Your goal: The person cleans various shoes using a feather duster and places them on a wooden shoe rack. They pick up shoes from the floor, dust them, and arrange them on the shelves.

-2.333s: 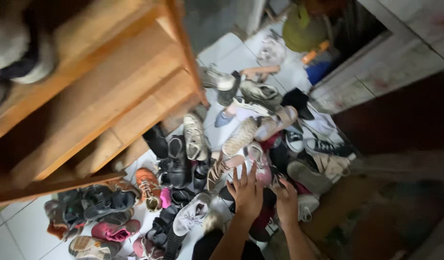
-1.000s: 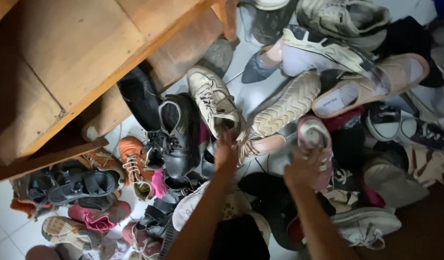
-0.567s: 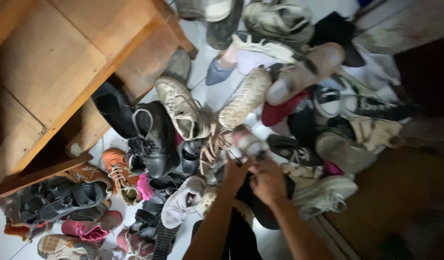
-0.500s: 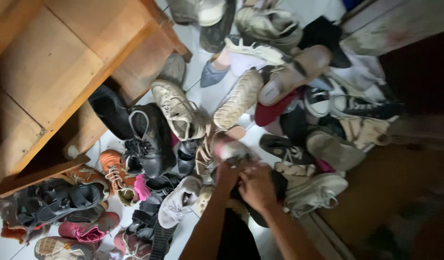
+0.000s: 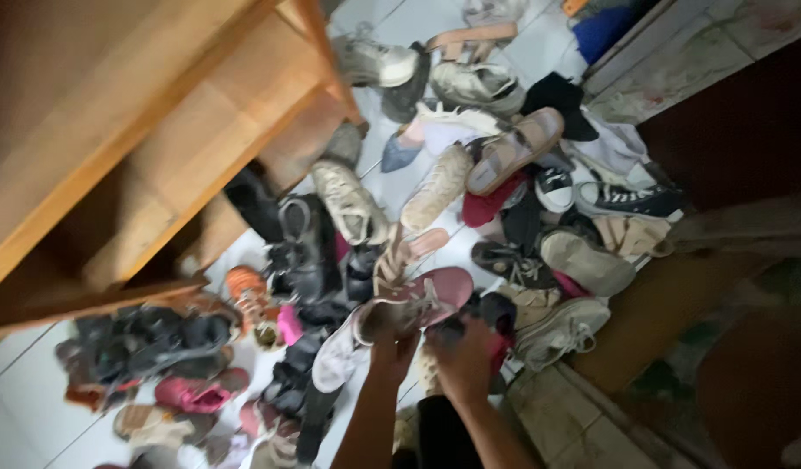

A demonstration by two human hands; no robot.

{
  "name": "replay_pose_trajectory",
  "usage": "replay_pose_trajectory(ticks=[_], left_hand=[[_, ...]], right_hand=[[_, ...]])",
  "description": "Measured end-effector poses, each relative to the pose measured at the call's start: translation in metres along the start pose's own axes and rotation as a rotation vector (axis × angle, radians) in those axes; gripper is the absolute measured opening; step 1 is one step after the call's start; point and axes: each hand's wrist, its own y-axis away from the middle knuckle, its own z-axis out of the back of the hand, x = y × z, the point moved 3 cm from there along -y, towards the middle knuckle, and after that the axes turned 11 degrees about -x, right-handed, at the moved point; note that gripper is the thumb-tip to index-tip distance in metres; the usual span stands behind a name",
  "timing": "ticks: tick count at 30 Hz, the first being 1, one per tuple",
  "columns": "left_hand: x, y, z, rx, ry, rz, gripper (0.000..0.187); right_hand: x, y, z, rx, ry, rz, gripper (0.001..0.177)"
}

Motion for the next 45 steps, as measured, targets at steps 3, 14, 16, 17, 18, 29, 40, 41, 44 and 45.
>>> replay_pose_trajectory(ticks=[3, 14, 16, 17, 18, 29, 40, 41, 44, 45], left_hand=[[-0.008, 0.058, 0.014, -0.007, 0.139, 0.052, 0.011], [-0.098, 0.168, 0.098, -0.039, 0.356, -0.102, 0.017], [-0.120, 0.163, 0.121, -0.046, 0.408, -0.113, 0.017], [-0.128, 0.160, 0.128, -0.046, 0.435, -0.118, 0.017], [-0.136, 0.158, 0.127, -0.021, 0.438, -0.104, 0.019], [-0.093, 0.112, 0.058, 0.530, 0.476, 0.000, 0.030], [-0.005, 0.079, 0.018, -0.138, 0.110, -0.080, 0.057], [-0.001, 0.086, 0.021, -0.168, 0.131, -0.042, 0.056], [-0.003, 0.107, 0.034, -0.207, 0.135, -0.034, 0.058], [-0.006, 0.114, 0.039, -0.211, 0.132, -0.053, 0.059]], right_hand=[[-0.019, 0.026, -0.029, 0.112, -0.338, -0.306, 0.082], [0.029, 0.151, -0.125, 0.612, -0.481, -0.455, 0.083], [0.034, 0.164, -0.141, 0.688, -0.385, -0.466, 0.083], [0.033, 0.165, -0.151, 0.725, -0.337, -0.466, 0.083], [0.029, 0.162, -0.160, 0.743, -0.325, -0.443, 0.082], [-0.124, 0.065, -0.154, 0.339, 0.037, -0.012, 0.067], [-0.205, 0.016, -0.094, 0.483, 0.309, -0.006, 0.079], [-0.201, 0.026, -0.096, 0.495, 0.248, -0.040, 0.080], [-0.170, 0.041, -0.106, 0.564, 0.180, -0.122, 0.080], [-0.156, 0.047, -0.110, 0.595, 0.177, -0.140, 0.080]])
